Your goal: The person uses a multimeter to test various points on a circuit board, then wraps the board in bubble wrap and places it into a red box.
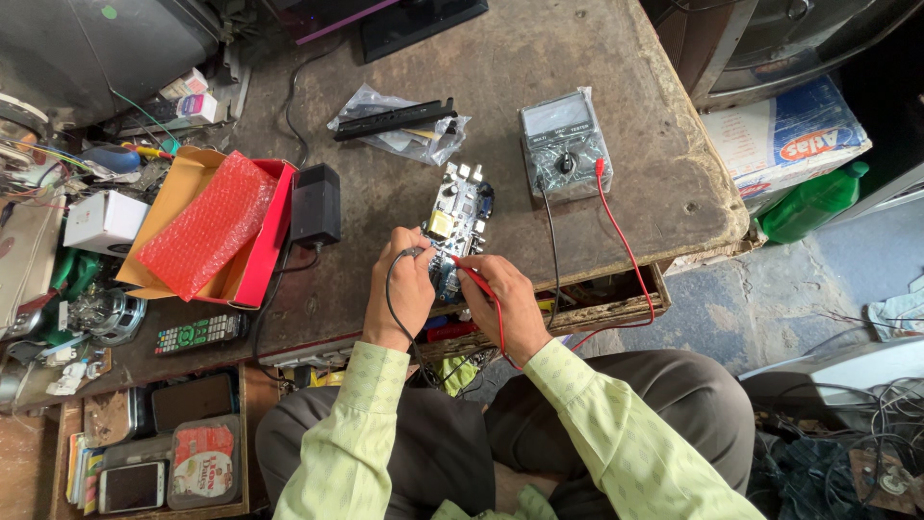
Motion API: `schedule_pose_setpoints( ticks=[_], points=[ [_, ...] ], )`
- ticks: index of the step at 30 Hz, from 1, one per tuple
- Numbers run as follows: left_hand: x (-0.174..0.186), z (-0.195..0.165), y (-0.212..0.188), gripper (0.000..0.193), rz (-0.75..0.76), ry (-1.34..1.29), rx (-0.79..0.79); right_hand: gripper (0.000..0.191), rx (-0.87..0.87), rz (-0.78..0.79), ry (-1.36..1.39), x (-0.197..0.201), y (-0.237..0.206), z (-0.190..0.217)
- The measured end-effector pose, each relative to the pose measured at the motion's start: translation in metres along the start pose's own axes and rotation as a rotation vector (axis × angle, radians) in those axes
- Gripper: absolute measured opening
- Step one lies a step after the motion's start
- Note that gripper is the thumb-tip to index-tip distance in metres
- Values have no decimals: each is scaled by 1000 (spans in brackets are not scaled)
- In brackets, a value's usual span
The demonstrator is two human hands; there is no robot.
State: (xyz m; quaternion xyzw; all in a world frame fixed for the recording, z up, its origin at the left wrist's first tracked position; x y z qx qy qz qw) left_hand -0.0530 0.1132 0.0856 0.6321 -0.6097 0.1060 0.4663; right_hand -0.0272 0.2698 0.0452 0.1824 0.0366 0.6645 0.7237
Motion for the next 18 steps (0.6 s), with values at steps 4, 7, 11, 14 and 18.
schedule_pose_setpoints(
  ticks=[4,7,11,14,18],
  points=[
    [1,-1,0,17,-9,-4,-15,18,10,-7,0,0,0,0],
    [0,-1,0,17,-7,0,-16,18,14,-7,-1,0,0,0],
    [-1,1,0,17,7,14,11,18,-1,3,2,0,0,-1],
    [-1,1,0,17,7,23,10,18,-3,4,-1,-1,1,-1],
    [0,1,0,17,-7,17,-8,18,-17,1,-7,-1,0,-1]
  ],
)
Point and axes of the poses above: each hand's wrist, its own y-axis towards the middle knuckle, its own x-axis out of the back of the hand, z = x × y, the point moved 4 cm from there along y, towards the middle knuckle, and after that the axes turned 9 degrees about -x, right-handed, at the moved point
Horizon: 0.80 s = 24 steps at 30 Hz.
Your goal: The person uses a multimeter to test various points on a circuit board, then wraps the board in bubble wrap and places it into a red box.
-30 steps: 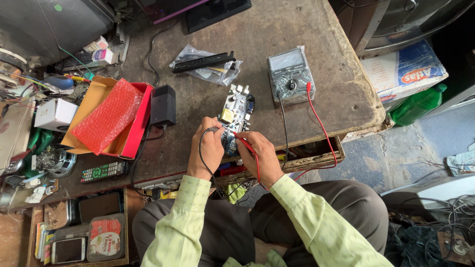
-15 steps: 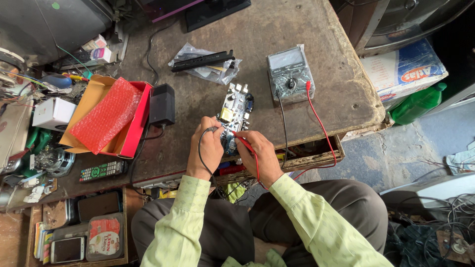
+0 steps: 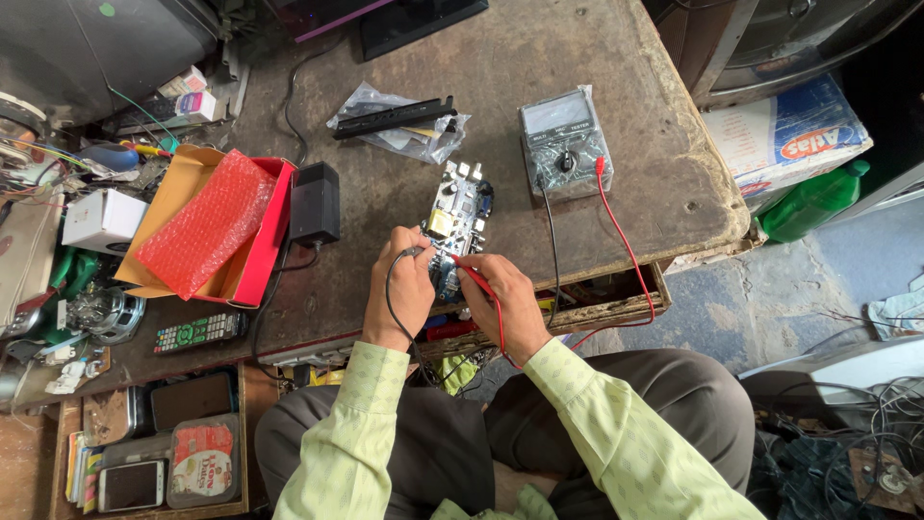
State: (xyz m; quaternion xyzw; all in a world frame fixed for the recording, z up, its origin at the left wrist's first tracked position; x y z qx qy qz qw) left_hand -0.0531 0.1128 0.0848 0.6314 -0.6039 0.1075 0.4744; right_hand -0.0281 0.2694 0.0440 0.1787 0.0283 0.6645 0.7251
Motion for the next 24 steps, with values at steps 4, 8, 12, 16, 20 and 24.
schedule_pose_setpoints(
  ticks=[4,8,12,16,20,24],
  points=[
    [0,1,-1,17,8,0,22,18,18,-1,8,0,0,0],
    [0,1,-1,17,-2,4,11,18,37,-9,8,0,0,1],
    [0,2,-1,18,-7,9,3,19,34,-5,9,0,0,1],
    [0,2,-1,18,-4,6,-4,19,42,-5,3,0,0,1],
    [0,2,-1,18,0,3,9,19,36,-5,3,0,0,2],
    [0,2,-1,18,-2,13,2,18,7,2,2,0,1,1]
  ],
)
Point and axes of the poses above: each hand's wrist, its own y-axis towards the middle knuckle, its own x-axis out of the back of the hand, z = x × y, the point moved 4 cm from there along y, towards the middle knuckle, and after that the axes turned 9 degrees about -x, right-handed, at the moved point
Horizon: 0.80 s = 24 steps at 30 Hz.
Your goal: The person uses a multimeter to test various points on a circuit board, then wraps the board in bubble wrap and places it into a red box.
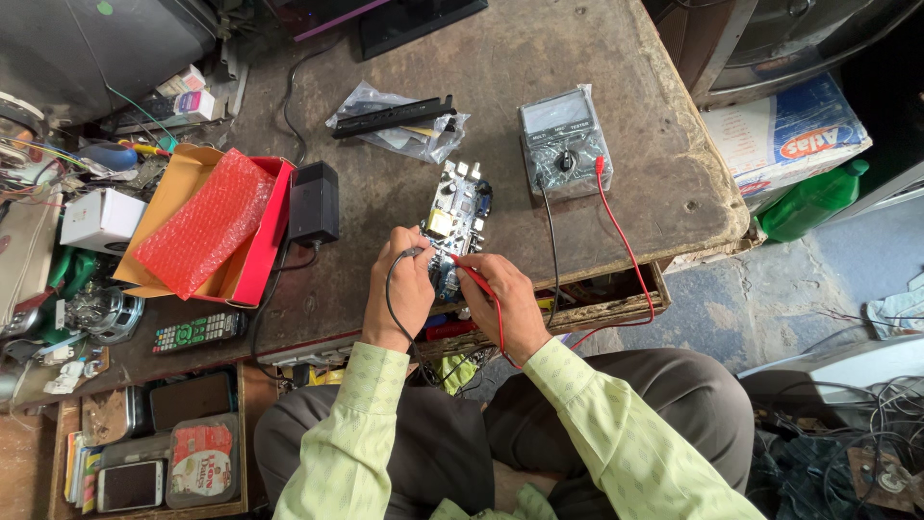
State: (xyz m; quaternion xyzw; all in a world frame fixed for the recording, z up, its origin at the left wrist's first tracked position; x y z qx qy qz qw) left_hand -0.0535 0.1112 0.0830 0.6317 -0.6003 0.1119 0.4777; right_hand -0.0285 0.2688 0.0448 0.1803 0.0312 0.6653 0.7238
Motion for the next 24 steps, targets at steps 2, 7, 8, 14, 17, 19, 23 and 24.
schedule_pose_setpoints(
  ticks=[2,7,8,14,17,19,23,24],
  points=[
    [0,0,0,18,-2,0,-4,18,-1,0,-2,0,0,0],
    [0,1,-1,18,-7,15,-14,17,18,-3,3,-1,0,-1],
    [1,1,-1,18,-8,18,-11,17,27,-8,5,-2,-1,-1],
    [2,0,-2,18,-8,13,-9,17,28,1,-3,-2,-1,-1],
    [2,0,-2,18,-11,21,-8,17,27,3,-1,-2,-1,0],
    [1,0,-2,18,-11,24,-7,18,25,2,3,-2,-2,0],
    [1,1,-2,18,-11,30,-13,18,16,-1,-5,-2,-1,-2],
    [0,1,-2,18,-12,33,-19,17,15,-3,-10,-3,-1,-2]
  ],
)
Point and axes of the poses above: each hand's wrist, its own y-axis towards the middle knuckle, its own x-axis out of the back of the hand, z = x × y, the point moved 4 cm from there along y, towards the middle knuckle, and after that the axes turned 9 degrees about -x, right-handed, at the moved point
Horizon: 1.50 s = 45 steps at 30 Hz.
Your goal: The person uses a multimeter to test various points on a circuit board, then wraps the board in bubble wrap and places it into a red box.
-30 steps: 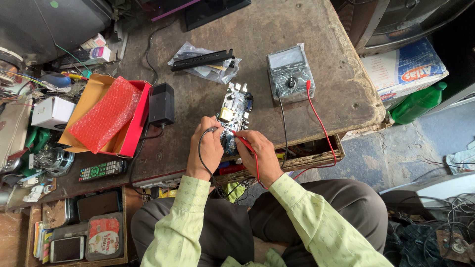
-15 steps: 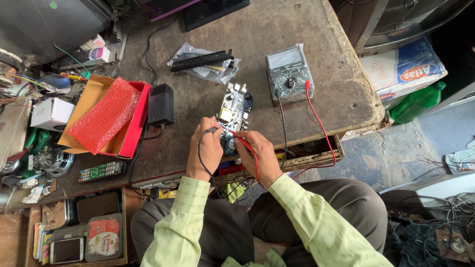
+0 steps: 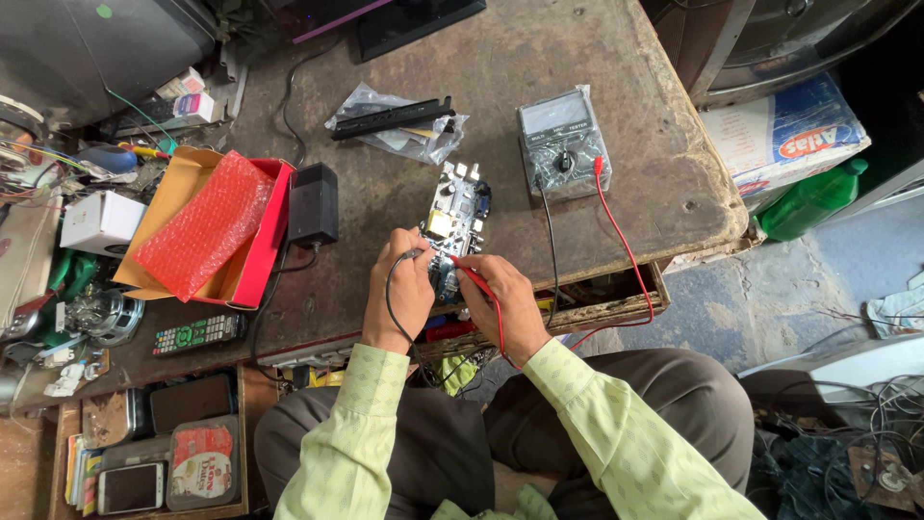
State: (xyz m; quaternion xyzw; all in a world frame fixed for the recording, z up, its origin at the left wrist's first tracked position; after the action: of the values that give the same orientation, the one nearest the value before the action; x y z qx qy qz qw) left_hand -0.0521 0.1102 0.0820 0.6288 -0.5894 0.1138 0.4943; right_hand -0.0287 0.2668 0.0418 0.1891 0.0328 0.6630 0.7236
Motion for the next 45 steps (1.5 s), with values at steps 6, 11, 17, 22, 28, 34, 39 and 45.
schedule_pose_setpoints(
  ticks=[6,11,17,22,28,34,39,45],
  points=[
    [-2,1,-1,19,17,4,2,17,-17,15,7,0,-1,-2],
    [-3,2,-2,19,13,5,-8,18,-4,-1,4,1,-2,-1],
    [-3,-1,0,19,7,-14,-9,18,-3,-11,15,2,-1,-2],
    [0,-6,2,19,1,-29,-19,18,0,-11,11,3,-2,-1],
    [-1,27,5,14,14,-232,150,20,151,-26,-94,0,-1,4],
    [-9,62,5,14,-66,-649,240,20,198,-16,-122,0,-3,5],
    [-13,75,4,14,-149,-955,305,22,275,-7,-173,-2,-3,12],
    [-16,82,-4,15,-207,-943,218,20,257,-45,-286,-8,-7,11]
  ],
)
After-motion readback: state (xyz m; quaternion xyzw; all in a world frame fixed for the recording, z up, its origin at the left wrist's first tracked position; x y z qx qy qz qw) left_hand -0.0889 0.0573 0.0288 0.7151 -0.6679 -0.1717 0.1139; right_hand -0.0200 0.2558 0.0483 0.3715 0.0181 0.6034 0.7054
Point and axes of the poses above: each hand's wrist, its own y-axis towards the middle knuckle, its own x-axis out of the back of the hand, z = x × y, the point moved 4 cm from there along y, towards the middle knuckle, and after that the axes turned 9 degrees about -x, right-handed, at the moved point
